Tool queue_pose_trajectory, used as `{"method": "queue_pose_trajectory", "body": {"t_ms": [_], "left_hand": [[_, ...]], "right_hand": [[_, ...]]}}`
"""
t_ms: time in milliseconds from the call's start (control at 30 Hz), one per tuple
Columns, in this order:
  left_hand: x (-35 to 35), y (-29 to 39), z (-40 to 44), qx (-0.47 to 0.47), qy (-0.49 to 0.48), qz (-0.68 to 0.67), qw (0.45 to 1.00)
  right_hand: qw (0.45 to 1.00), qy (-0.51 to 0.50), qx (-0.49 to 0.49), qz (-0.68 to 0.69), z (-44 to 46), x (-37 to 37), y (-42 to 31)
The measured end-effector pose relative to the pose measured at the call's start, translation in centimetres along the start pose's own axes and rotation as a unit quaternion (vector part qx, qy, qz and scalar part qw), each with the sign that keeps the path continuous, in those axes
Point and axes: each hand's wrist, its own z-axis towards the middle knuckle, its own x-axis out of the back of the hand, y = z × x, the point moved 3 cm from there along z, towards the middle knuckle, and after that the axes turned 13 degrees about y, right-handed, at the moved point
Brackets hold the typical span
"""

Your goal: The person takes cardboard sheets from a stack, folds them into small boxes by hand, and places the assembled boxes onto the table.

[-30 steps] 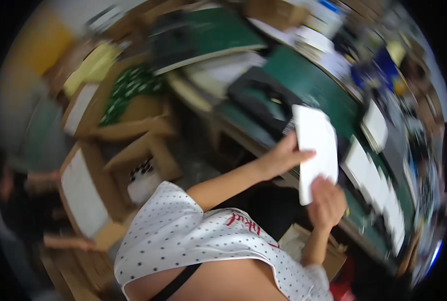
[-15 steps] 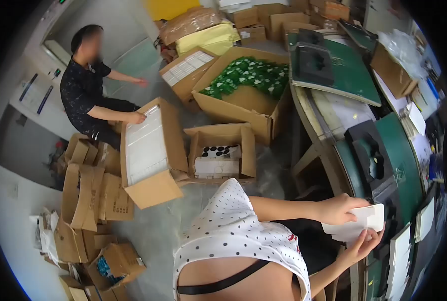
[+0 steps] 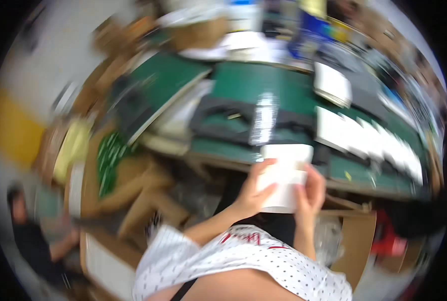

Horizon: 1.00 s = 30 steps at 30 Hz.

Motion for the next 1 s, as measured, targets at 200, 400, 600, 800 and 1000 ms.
{"method": "queue_pose_trajectory", "body": {"t_ms": [200, 400, 600, 800, 1000], "left_hand": [[-5.3, -0.3, -0.5, 0.150, 0.082, -0.127, 0.977], [-6.1, 1.5, -0.3, 0.152, 0.080, -0.112, 0.979], [-6.3, 0.8, -0.3, 0.137, 0.126, -0.172, 0.967], [-3.4, -1.7, -0.5, 0.083, 0.065, -0.061, 0.993], [-5.2, 3.6, 1.2, 0.060, 0.212, -0.265, 0.939]], "right_hand": [[0.988, 0.077, -0.051, 0.120, 0.3, 3.4, -0.6], [0.965, 0.151, -0.089, 0.192, 0.6, 5.0, -2.3], [0.966, 0.146, -0.103, 0.187, 0.7, 4.9, -2.1], [0.971, 0.078, -0.131, 0.182, 0.5, 3.3, -2.5], [0.977, 0.070, -0.053, 0.196, 0.7, 1.9, -2.8]]}}
